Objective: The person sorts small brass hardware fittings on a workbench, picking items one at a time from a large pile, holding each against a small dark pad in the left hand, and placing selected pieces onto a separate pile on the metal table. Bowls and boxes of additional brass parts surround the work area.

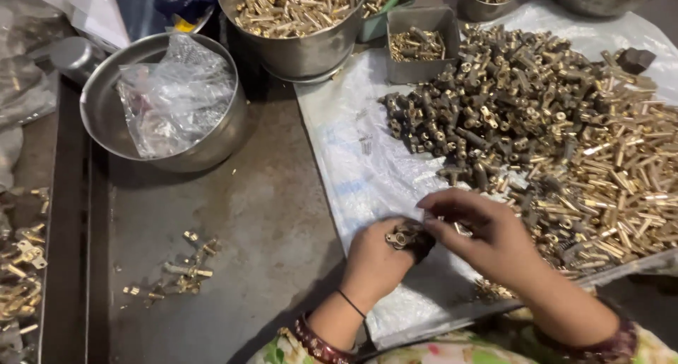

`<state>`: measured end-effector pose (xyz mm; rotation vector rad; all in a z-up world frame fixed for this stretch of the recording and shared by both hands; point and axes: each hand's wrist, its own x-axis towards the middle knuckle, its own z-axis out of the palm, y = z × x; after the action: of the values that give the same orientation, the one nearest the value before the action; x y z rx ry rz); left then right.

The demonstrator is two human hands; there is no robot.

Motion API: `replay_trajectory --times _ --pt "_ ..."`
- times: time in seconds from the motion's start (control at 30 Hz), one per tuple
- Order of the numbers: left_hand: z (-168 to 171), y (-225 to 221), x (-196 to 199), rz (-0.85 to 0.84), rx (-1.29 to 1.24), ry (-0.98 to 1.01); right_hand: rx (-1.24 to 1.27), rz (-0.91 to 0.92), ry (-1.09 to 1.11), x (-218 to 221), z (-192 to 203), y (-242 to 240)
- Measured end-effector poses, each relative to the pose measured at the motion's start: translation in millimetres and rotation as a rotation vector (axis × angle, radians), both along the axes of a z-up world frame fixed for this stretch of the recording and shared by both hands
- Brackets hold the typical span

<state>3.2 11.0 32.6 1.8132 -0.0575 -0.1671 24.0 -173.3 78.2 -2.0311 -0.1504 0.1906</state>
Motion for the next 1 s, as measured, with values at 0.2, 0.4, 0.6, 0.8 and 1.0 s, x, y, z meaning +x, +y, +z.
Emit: replay_trajectory --times 0.2,0.4,0.6,0.8,1.0 --pt "-4.6 -3.4 -0.9 -0.018 0.125 -0.132 0.153 0.144 -0.19 -11.9 -19.2 2.3" --pt "-4.8 -5.2 -0.8 -0.008 0.108 -0.189 0.201 0.148 -0.255 -15.1 -13.8 6.4" --pt "-15.8 -4.0 4.7 0.014 0.017 -0.201 0.066 0.215 -0.454 -11.6 -12.2 11.3" --pt "-33.8 -0.9 15.8 0.134 -0.242 0.013 -0.172 -0.302 -0.513 51.0 -18.0 -94.0" --pt "-37.2 2.8 23.8 0.217 -0.411 0.175 -1.079 -0.402 -0.44 83.8 -52.0 -230.8"
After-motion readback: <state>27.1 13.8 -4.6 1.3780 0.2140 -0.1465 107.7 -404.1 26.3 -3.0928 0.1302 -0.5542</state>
